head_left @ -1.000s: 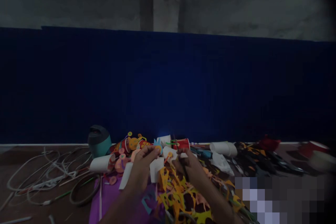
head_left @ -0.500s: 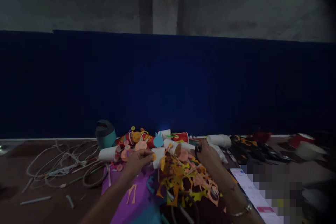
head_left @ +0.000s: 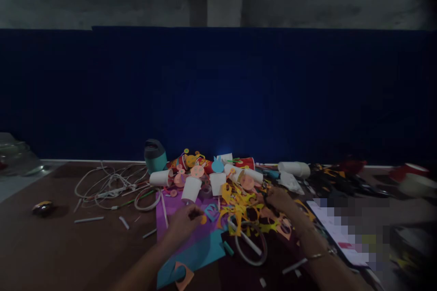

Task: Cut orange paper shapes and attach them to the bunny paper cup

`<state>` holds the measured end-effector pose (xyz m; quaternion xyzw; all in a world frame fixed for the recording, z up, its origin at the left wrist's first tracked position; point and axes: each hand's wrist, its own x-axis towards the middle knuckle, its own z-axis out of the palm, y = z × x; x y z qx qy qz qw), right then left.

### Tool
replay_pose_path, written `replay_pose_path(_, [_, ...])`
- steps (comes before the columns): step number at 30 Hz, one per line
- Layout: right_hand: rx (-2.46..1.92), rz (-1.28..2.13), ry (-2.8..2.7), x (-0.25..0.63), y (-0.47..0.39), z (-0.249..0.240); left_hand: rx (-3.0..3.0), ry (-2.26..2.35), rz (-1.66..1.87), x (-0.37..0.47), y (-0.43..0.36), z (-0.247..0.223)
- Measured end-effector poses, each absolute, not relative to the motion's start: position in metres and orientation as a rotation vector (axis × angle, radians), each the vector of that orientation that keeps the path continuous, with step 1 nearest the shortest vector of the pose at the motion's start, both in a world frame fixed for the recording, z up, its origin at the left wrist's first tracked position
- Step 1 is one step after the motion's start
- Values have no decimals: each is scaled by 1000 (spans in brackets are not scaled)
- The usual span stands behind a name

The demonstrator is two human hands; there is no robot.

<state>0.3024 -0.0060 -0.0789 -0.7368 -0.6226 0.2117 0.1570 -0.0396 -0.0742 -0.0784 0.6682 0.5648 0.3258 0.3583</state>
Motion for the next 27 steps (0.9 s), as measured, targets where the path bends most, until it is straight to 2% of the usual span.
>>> replay_pose_path(5, [-2025,732,-1799,306,-15,-72,1992,1523,715,-40,-81,-87])
replay_pose_path(12, [-1956,382,-1879,259,-37,-47,2246,1540,627,-45,-89,-83])
replay_pose_path(19, [-1569,441,-2349,195,-64,-30,2327,1613,509,-52,-93,-86])
replay_pose_path(22, [-1641,336,-2513,185,-71,-33,2338,1620,454,-52,-92,-87])
replay_pose_path(27, [-1877,189,-2468,173,-79,-50,2324,1581,489,-48,-93,-85])
